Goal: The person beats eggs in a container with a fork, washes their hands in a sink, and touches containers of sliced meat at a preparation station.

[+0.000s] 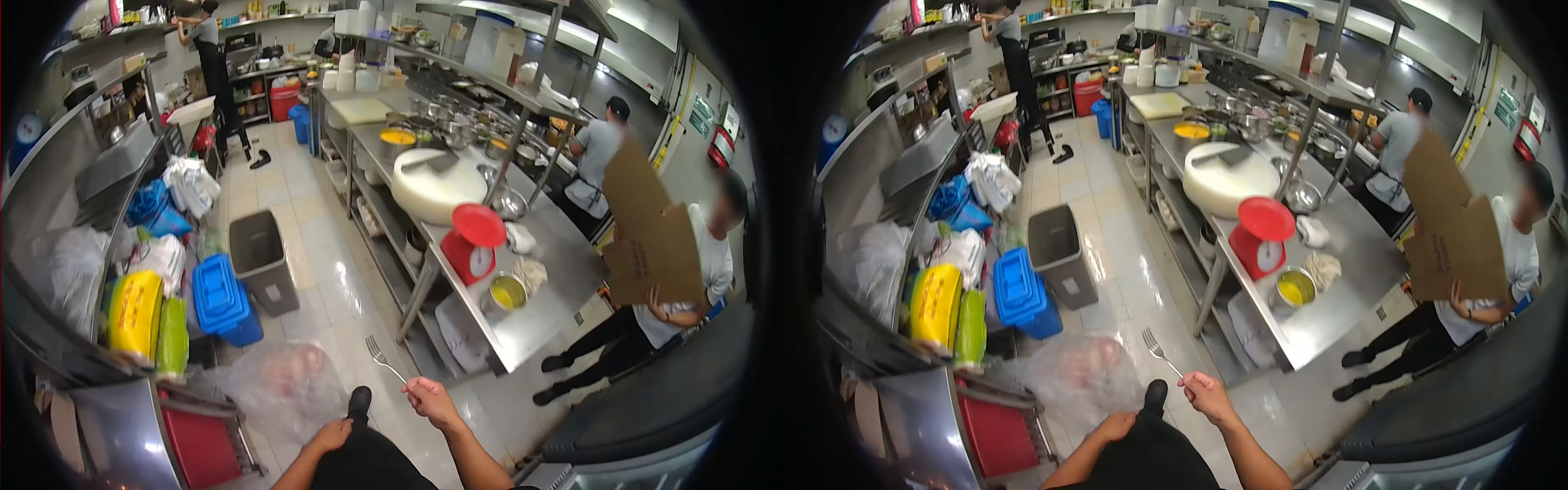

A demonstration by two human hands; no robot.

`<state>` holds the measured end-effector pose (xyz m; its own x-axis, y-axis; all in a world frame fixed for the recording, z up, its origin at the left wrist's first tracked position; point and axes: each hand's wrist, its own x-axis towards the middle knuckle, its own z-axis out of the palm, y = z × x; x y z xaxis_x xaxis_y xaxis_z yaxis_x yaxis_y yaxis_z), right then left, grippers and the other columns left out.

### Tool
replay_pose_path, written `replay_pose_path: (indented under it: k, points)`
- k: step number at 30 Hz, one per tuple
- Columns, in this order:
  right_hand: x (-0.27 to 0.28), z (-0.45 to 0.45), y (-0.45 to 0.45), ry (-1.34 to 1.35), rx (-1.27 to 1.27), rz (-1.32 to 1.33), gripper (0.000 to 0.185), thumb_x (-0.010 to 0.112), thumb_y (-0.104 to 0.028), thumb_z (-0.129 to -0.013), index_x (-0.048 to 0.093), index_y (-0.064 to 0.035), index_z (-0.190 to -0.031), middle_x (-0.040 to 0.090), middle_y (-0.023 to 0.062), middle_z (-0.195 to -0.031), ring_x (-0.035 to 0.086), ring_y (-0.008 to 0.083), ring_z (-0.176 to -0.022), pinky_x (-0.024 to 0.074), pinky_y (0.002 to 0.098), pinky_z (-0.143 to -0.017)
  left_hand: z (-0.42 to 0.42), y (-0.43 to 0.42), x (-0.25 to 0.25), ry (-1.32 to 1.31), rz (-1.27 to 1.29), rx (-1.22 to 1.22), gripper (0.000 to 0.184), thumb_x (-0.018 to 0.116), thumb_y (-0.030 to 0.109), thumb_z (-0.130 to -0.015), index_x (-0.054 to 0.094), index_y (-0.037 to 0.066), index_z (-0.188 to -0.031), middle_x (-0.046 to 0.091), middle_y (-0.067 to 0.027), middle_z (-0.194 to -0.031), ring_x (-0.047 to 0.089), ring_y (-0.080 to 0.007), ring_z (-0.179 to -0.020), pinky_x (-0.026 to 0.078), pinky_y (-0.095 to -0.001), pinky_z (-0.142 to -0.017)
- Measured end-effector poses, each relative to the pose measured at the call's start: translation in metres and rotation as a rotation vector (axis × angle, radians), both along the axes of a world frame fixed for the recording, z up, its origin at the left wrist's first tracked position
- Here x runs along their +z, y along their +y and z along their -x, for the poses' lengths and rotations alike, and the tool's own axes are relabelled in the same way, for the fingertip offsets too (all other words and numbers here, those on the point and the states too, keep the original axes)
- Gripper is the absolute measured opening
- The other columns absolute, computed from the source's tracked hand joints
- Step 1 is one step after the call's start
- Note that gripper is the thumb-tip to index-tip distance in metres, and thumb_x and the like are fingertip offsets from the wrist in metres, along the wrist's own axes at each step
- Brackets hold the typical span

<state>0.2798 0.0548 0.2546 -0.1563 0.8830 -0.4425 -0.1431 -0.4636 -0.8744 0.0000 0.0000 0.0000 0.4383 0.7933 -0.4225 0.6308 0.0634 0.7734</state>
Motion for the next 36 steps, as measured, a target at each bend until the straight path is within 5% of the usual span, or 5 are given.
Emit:
replay_pose_path:
  k: [5, 13, 17, 22, 36]
  points:
    - [0.021, 0.01, 0.167, 0.163, -0.005, -0.012, 0.018, 0.046, -0.015, -0.095, 0.059, -0.0029, -0.094, 0.043, -0.0027, -0.06, 0.033, 0.0055, -0.046, 0.0242, 0.0208, -0.042, -0.019, 0.14, 0.008, 0.236, 0.022, -0.15, 0.069, 0.056, 0.03, -0.085, 0.031, -0.01, -0.136, 0.059, -0.0276, -0.114, 0.059, -0.0384, -0.106, 0.045, -0.0382, -0.093]
    - [0.143, 0.055, 0.451, 0.287, -0.367, -0.412, 0.015, 0.046, -0.014, -0.094, 0.058, -0.0069, -0.1, 0.051, -0.0032, -0.069, 0.042, 0.0041, -0.051, 0.0321, 0.0192, -0.042, -0.013, 0.394, 0.102, 0.133, -0.014, -0.028, 0.084, 0.062, 0.036, -0.086, 0.016, -0.004, -0.144, 0.056, -0.0315, -0.117, 0.056, -0.038, -0.113, 0.045, -0.0396, -0.094]
    - [0.195, 0.036, 0.612, 0.035, -0.368, -0.604, 0.021, 0.048, -0.022, -0.092, 0.061, -0.005, -0.09, 0.046, -0.0043, -0.061, 0.044, 0.0045, -0.055, 0.0346, 0.0231, -0.047, -0.027, 0.489, 0.153, -0.036, -0.089, 0.037, 0.084, 0.063, 0.039, -0.086, 0.019, -0.005, -0.143, 0.054, -0.0326, -0.119, 0.055, -0.0384, -0.113, 0.044, -0.0403, -0.094]
    - [0.185, -0.03, 0.823, -0.932, -0.234, -0.825, 0.023, 0.051, -0.023, -0.084, 0.066, -0.0053, -0.086, 0.066, 0.0186, -0.088, 0.064, 0.0361, -0.081, 0.0488, 0.0438, -0.07, -0.017, 0.593, 0.132, -0.201, -0.186, 0.266, 0.087, 0.064, 0.043, -0.085, 0.024, -0.011, -0.14, 0.049, -0.0332, -0.125, 0.05, -0.0378, -0.119, 0.038, -0.0407, -0.1]
    - [0.082, -0.123, 0.975, -1.742, 0.451, -0.439, 0.021, 0.055, -0.014, -0.076, 0.071, -0.011, -0.088, 0.069, 0.013, -0.089, 0.067, 0.0298, -0.085, 0.0515, 0.0434, -0.071, -0.081, 0.999, 0.259, -0.183, -0.785, -0.031, 0.121, 0.08, 0.052, -0.062, 0.011, -0.005, -0.145, 0.017, -0.0268, -0.149, 0.01, -0.0434, -0.14, 0.016, -0.0494, -0.112]
